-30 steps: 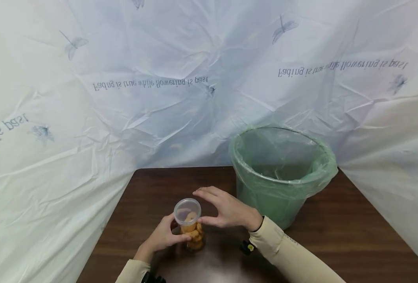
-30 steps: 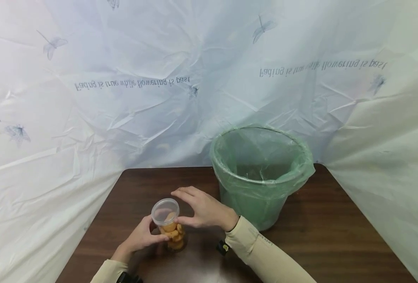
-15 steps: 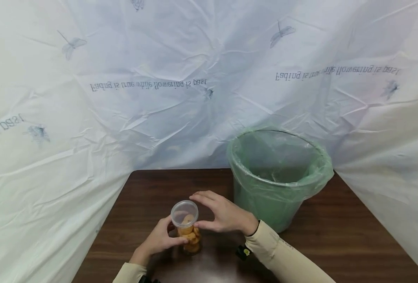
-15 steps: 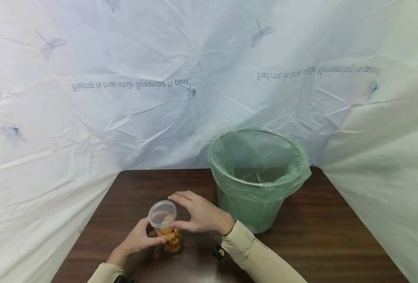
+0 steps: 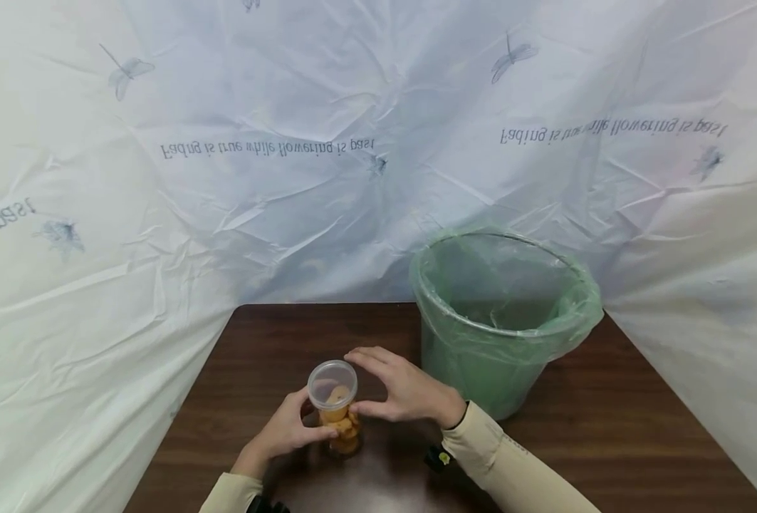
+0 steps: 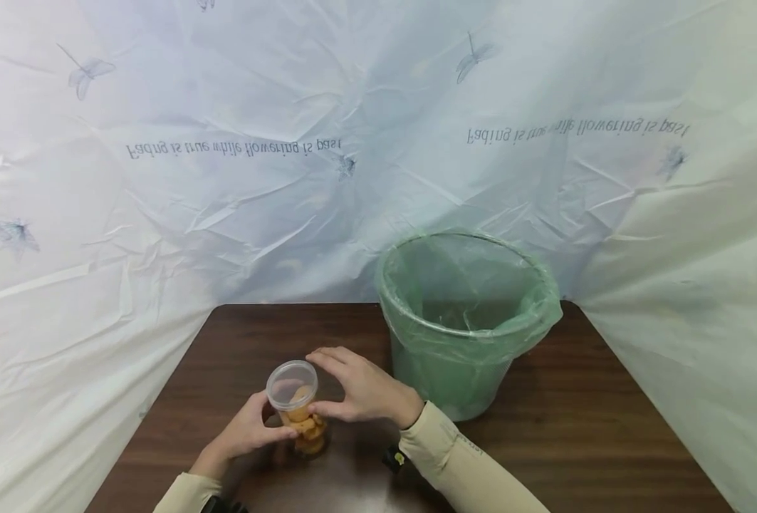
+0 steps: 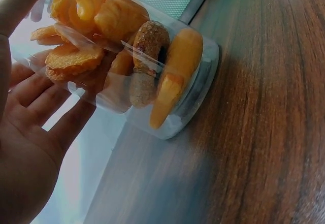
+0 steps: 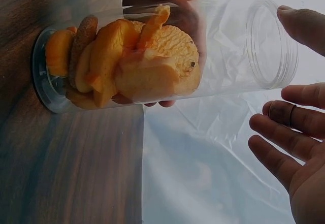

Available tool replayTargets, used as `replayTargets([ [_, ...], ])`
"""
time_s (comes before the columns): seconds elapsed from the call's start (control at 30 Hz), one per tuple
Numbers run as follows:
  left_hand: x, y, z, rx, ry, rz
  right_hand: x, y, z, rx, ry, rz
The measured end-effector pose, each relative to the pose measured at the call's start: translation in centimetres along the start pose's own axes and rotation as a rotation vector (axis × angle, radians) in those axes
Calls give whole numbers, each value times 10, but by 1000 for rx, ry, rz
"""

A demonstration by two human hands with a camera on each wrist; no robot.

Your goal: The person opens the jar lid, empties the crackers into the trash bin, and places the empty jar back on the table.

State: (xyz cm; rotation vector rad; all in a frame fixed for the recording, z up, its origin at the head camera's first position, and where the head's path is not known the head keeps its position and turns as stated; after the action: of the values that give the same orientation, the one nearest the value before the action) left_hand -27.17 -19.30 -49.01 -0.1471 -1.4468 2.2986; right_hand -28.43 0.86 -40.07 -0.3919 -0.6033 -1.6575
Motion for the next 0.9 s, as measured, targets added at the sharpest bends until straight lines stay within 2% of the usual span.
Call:
replayTargets([
  [0.27, -2, 2, -1, -5, 18, -20, -2, 2, -5, 16, 13, -32],
  [0.57, 0, 0, 0, 6, 8, -14, 0, 1, -6, 15, 2, -12],
  [0.8, 0, 2, 0, -22, 23, -57, 2, 0, -9, 22, -3, -2],
  [0.9, -1, 2, -1, -28, 12, -57, 1, 0, -10, 25, -17, -3],
])
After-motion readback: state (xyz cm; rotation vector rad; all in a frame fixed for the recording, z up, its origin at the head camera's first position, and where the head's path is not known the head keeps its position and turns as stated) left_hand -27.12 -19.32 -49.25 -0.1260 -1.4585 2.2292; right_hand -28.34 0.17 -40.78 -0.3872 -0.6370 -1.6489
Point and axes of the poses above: each hand's wrist, its own x-axis towards the middle knuckle, its own z-axis out of the back of the hand, y = z × x, the point moved 5 cm from there along x, towards the middle knuckle, and after that the axes turned 13 degrees about z, right-handed, at the moved point
